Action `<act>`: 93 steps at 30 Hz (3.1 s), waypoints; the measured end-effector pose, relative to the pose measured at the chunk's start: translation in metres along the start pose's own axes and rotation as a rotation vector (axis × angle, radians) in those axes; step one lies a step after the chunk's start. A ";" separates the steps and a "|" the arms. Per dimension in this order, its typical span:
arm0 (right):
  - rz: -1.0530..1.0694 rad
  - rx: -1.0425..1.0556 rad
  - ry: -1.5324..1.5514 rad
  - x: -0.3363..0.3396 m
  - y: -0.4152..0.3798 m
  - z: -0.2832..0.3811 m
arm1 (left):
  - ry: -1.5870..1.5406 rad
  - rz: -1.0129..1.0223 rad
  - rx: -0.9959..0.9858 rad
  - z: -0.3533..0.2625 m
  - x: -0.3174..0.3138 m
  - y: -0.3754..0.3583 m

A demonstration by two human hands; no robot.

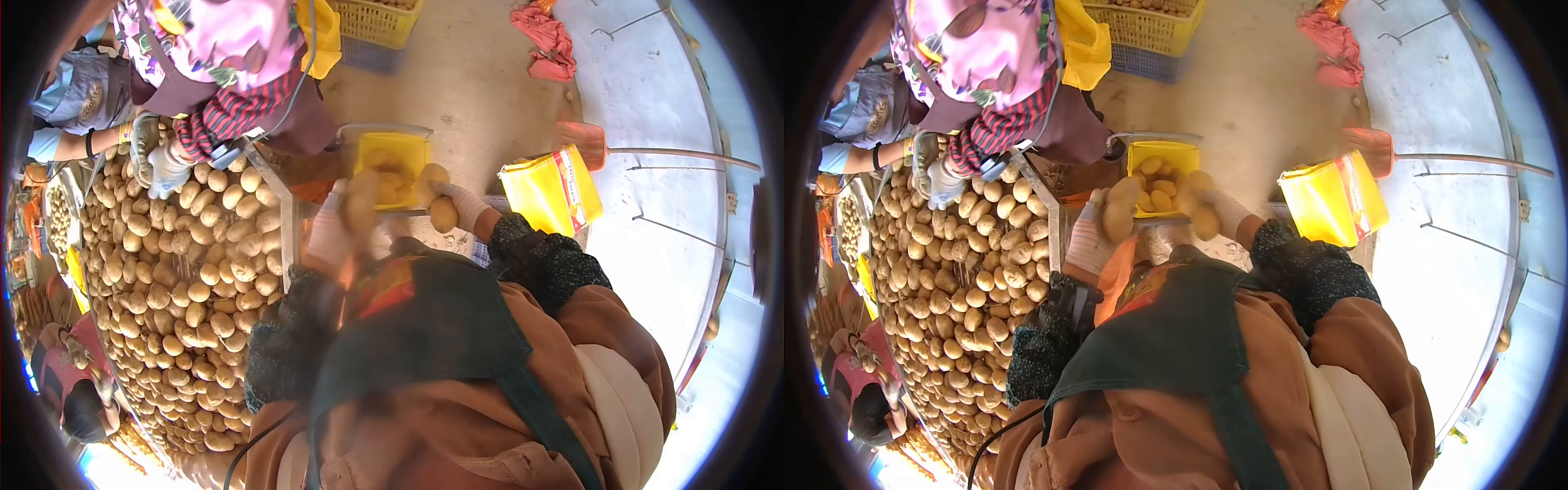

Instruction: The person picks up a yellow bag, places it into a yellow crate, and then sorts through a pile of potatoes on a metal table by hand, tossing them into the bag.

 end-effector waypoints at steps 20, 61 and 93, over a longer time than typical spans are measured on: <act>0.142 -0.081 -1.080 -0.078 0.031 -0.023 | 0.786 -0.715 -0.729 -0.022 0.098 -0.216; -0.372 0.474 -1.089 0.166 -0.046 -0.058 | 2.767 -1.061 -0.418 0.074 0.062 -0.198; -1.349 0.277 -0.561 0.619 -0.238 0.020 | 2.643 0.117 0.123 0.164 -0.119 0.159</act>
Point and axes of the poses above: each hand's wrist, its own y-axis towards the middle knuckle, its own x-axis out of the back of the hand, z = x × y, the point moved 5 cm from there along y, towards the middle knuckle, and after that the axes turned 7 degrees about z, right-handed, at the moved point
